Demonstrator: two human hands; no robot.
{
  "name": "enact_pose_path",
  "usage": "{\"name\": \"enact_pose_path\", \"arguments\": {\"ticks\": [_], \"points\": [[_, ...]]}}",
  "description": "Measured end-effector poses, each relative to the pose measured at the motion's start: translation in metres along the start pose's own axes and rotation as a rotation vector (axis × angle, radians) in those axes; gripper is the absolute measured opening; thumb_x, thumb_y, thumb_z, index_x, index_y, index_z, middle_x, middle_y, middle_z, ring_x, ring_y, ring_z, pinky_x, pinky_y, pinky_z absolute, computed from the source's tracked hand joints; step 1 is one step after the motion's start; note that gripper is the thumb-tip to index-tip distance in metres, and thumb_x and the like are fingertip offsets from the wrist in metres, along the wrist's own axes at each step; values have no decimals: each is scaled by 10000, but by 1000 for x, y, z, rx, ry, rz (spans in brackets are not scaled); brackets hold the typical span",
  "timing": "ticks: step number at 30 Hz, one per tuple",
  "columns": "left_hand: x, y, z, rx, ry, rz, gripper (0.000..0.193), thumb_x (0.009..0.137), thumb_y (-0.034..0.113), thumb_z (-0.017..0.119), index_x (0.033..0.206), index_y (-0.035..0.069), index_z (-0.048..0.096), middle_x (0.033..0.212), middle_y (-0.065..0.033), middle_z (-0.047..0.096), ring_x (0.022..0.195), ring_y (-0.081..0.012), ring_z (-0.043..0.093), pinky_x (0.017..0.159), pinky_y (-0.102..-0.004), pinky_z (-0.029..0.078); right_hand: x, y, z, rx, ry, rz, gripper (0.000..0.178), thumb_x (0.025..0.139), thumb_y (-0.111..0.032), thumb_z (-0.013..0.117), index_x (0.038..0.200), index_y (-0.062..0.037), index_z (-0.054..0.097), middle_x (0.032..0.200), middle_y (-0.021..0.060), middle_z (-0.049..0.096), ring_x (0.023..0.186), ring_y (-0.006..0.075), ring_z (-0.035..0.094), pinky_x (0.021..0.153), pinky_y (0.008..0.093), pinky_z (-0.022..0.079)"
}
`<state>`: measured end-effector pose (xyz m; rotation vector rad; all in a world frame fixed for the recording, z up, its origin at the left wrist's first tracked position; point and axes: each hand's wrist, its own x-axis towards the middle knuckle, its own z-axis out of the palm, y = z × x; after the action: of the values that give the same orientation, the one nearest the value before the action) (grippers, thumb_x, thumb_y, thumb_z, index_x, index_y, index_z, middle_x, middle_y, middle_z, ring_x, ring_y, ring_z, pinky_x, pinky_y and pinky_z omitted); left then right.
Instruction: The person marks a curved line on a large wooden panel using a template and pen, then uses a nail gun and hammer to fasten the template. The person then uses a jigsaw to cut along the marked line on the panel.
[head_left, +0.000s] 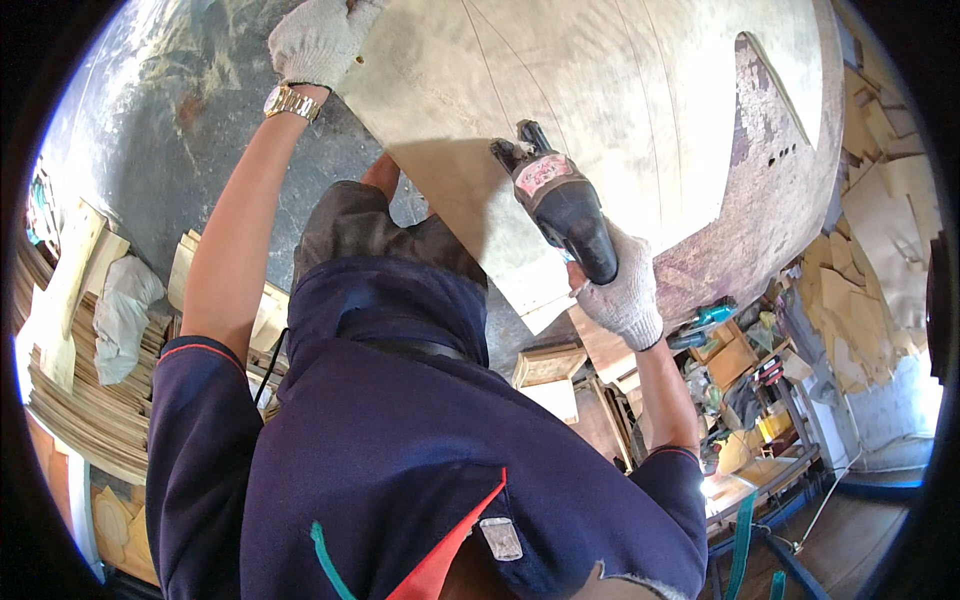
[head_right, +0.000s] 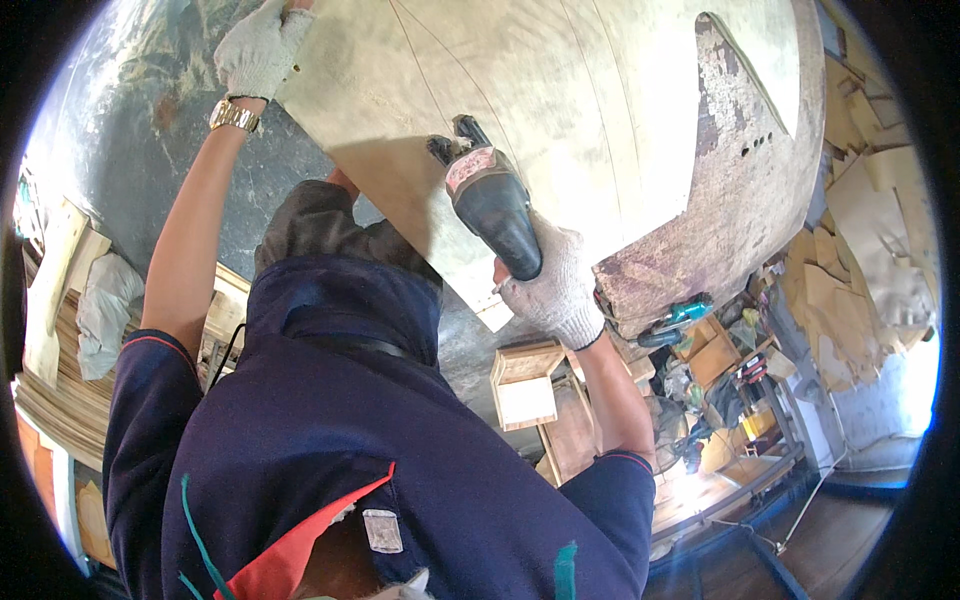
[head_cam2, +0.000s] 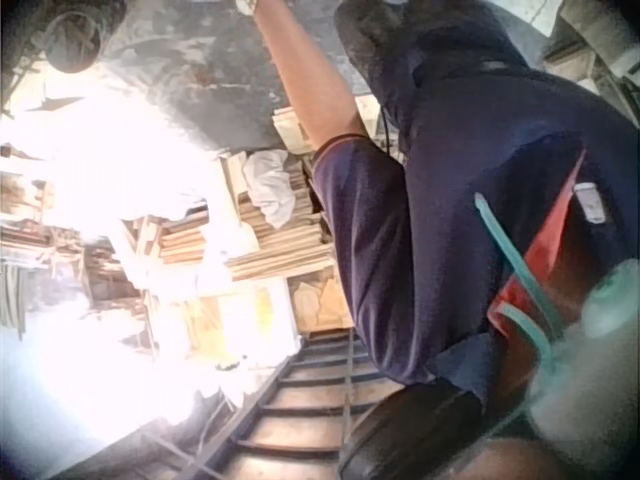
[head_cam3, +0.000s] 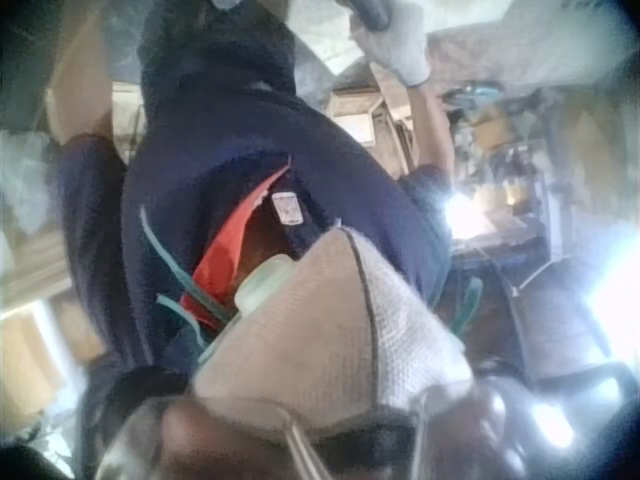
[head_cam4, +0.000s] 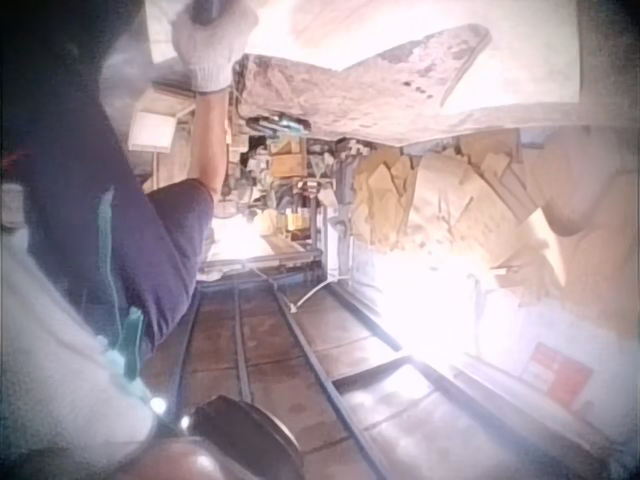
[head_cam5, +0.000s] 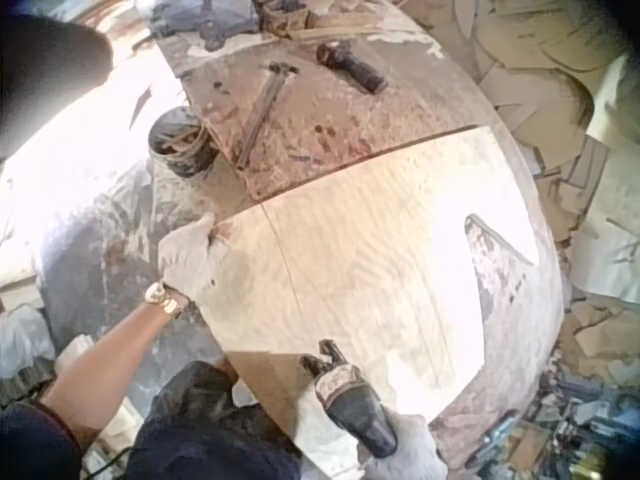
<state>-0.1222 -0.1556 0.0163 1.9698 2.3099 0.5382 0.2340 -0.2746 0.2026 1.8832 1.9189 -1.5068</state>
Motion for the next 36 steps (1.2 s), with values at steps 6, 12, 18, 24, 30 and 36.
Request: {"name": "enact_pose_path", "arguments": {"ticks": [6, 12, 18, 24, 30, 36], "points": [[-1, -1, -1, -18, -28, -4, 320, 945, 401, 621, 827, 104, 619, 685, -156, 652, 668, -369, 675, 621, -493, 515, 2, -5, -2, -12, -16, -4, 288, 759, -123, 687, 999, 31, 649, 705, 186, 683, 659, 322, 730, 669, 398, 561], [-3, -7, 6, -14, 64, 56, 357, 960, 452, 624, 836, 117, 620, 677, -140, 646, 662, -359, 675, 615, -487, 514, 4, -12, 1, 43, -2, 28, 290, 768, -116, 676, 1010, 41, 649, 696, 167, 688, 640, 278, 725, 664, 369, 561], [-2, -7, 8, -30, 61, 53, 349, 960, 443, 626, 824, 120, 623, 668, -135, 648, 648, -360, 673, 609, -488, 513, 6, -12, 2, 47, -7, 36, 297, 769, -110, 688, 1026, 36, 656, 688, 159, 695, 629, 263, 724, 663, 365, 567], [2, -2, 3, -3, -12, 2, 275, 929, 372, 647, 825, 117, 644, 657, -143, 653, 626, -358, 670, 601, -492, 513, 11, -11, 4, 8, 23, 39, 306, 757, -117, 698, 1020, 34, 663, 684, 160, 693, 629, 260, 726, 658, 368, 567], [-1, -6, 11, -51, 68, 27, 284, 934, 371, 648, 824, 109, 646, 659, -143, 658, 620, -344, 671, 595, -488, 514, 14, -13, 2, 12, -7, 26, 313, 754, -121, 699, 1027, 28, 666, 675, 152, 684, 624, 254, 721, 646, 369, 557], [0, -3, 11, -31, 10, 7, 296, 948, 390, 647, 834, 117, 643, 637, -130, 643, 608, -337, 666, 587, -482, 513, 17, -22, -1, -2, -14, 35, 298, 762, -119, 696, 1016, 33, 662, 686, 155, 686, 637, 241, 724, 654, 360, 554]]}}
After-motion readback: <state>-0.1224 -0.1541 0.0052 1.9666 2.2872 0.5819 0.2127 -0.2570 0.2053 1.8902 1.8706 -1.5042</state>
